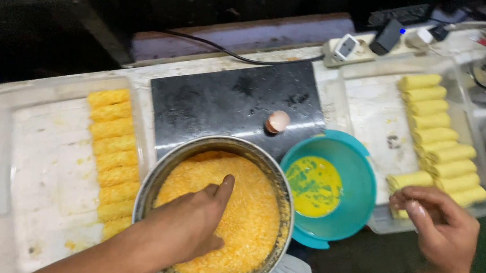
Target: The person repeatedly dips cylindrical dough rolls into a bowl of beaten egg, then rolls them in a tray of breadcrumbs to coat them, and places the coated rolls into a plastic container. The process is repeated for multiple rolls.
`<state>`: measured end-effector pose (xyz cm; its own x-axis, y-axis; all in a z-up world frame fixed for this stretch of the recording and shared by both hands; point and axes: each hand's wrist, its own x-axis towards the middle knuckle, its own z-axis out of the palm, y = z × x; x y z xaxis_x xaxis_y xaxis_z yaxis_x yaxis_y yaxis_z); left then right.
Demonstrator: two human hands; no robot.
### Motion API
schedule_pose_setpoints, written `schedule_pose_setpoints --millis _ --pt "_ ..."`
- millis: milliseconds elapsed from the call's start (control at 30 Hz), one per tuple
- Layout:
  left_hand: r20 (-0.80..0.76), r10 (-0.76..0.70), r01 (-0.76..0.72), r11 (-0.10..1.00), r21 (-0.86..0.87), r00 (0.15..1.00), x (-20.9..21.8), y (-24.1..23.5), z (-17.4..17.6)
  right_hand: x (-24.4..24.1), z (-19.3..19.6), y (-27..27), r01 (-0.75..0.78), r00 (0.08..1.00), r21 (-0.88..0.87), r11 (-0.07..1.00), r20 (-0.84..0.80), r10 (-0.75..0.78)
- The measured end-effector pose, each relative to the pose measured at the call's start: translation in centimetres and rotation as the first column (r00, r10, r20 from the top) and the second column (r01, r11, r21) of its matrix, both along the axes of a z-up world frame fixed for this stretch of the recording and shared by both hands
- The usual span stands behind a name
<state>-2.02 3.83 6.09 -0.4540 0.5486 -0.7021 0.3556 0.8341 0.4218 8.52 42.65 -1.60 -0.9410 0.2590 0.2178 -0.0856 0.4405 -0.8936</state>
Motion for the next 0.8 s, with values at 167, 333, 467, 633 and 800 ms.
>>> schedule_pose_setpoints --millis 167,333,467,633,800 --pt "-0.119 -0.449 0.465 0.858 0.219 0.885 -4.6 0.3 -7.0 -1.0 0.1 4.7 0.345 0.921 0.242 0.907 0.100 -0.376" --pt "-0.021 -0.494 0.491 0.857 0.157 0.869 -5.1 1.2 -7.3 -3.8 -2.9 9.4 -0.014 0.850 0.541 0.841 0.450 -0.275" --pt "0.136 -0.338 0.336 0.941 0.035 0.931 -5.0 1.5 -2.5 -6.3 -4.7 10.2 -0.562 0.642 0.567 0.603 0.758 -0.115" --pt "0.262 -0.186 0.142 0.974 0.176 0.947 -4.1 0.2 0.1 -8.2 -5.8 10.4 -0.757 0.581 0.594 0.274 0.803 -0.135" --pt "-0.101 -0.262 0.269 0.960 0.073 0.960 -4.6 -0.5 -3.9 -9.3 -6.7 12.1 -0.868 0.419 0.458 0.193 0.883 -0.211"
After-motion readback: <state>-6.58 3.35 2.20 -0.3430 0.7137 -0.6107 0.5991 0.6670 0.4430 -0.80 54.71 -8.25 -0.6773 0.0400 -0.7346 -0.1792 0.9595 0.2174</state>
